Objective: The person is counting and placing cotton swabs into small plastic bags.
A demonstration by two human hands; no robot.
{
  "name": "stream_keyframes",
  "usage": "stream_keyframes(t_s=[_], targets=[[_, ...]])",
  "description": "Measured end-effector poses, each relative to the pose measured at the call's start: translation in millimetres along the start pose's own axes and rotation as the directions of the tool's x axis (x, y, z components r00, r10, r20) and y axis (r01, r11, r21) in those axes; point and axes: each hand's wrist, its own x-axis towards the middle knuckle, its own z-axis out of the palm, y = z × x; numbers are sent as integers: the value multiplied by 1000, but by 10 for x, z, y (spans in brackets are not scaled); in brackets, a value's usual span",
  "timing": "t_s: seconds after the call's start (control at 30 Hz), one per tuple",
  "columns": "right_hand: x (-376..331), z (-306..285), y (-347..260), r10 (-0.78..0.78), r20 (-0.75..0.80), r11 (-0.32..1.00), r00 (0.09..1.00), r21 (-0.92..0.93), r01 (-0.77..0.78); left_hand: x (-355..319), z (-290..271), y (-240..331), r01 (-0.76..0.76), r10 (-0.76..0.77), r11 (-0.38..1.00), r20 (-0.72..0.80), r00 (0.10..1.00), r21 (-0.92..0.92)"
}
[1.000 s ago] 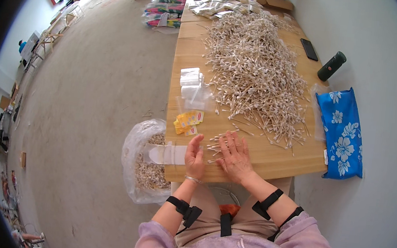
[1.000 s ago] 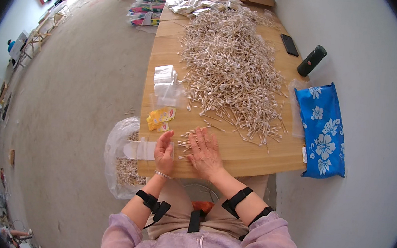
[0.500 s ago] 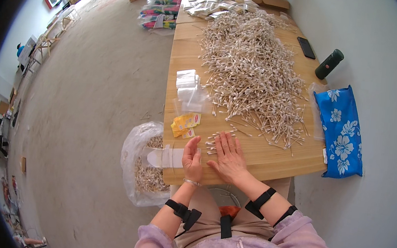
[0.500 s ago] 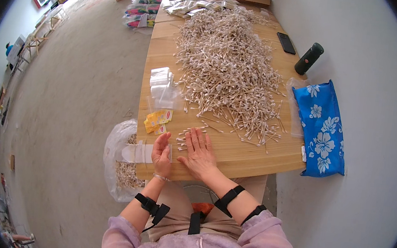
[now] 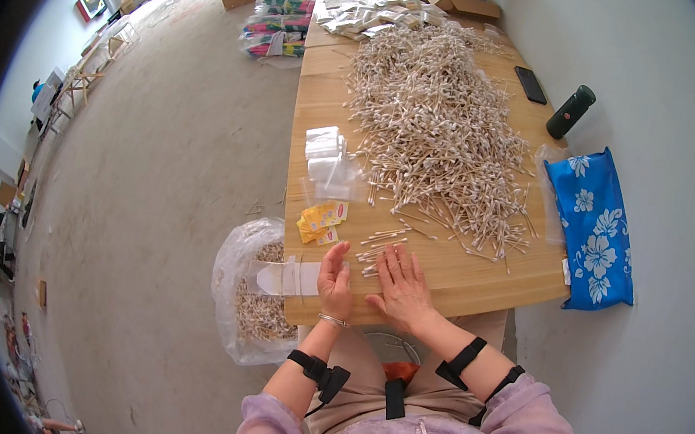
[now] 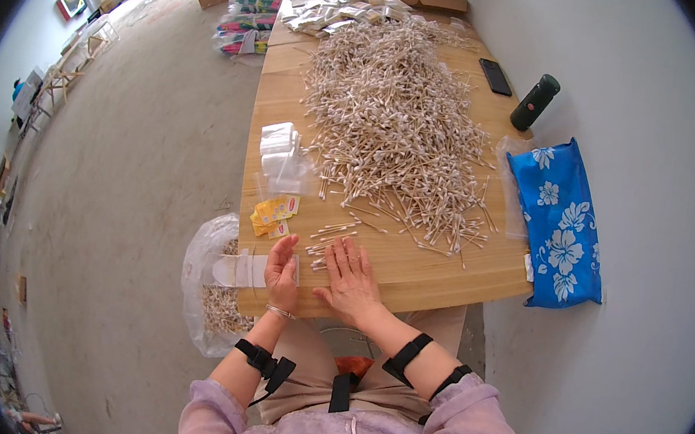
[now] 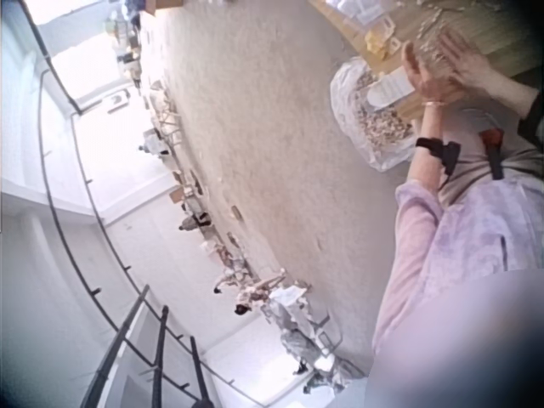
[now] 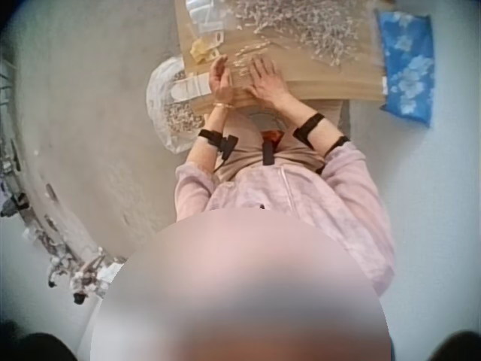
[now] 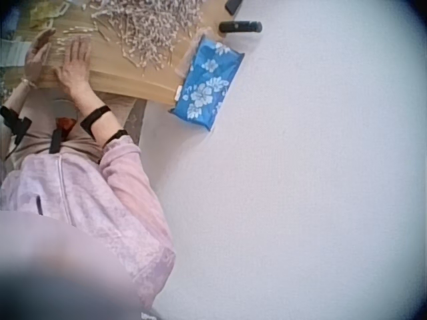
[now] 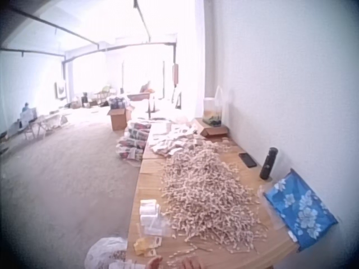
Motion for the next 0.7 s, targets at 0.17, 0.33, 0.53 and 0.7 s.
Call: stream_keyframes(t_s=[0.17,0.33,0.53,0.7], targets=[[135,-43,-6,30,-51,999,998,-28,-31,13,-52,-111,-3,3,1000,-20,1000,-6],[147,-26,97,51,-147,997,988,-54,-60,65,123,30,-24,24,999,-7,1000,25],[58,-138,-5,0,-165,1000,986,-27,-5,92,136,8,-5,9,991,-30,1000,134],[313,-210,339,84,-331,992,940,121,-46,116,224,155,-235,194,705,136,971,669]])
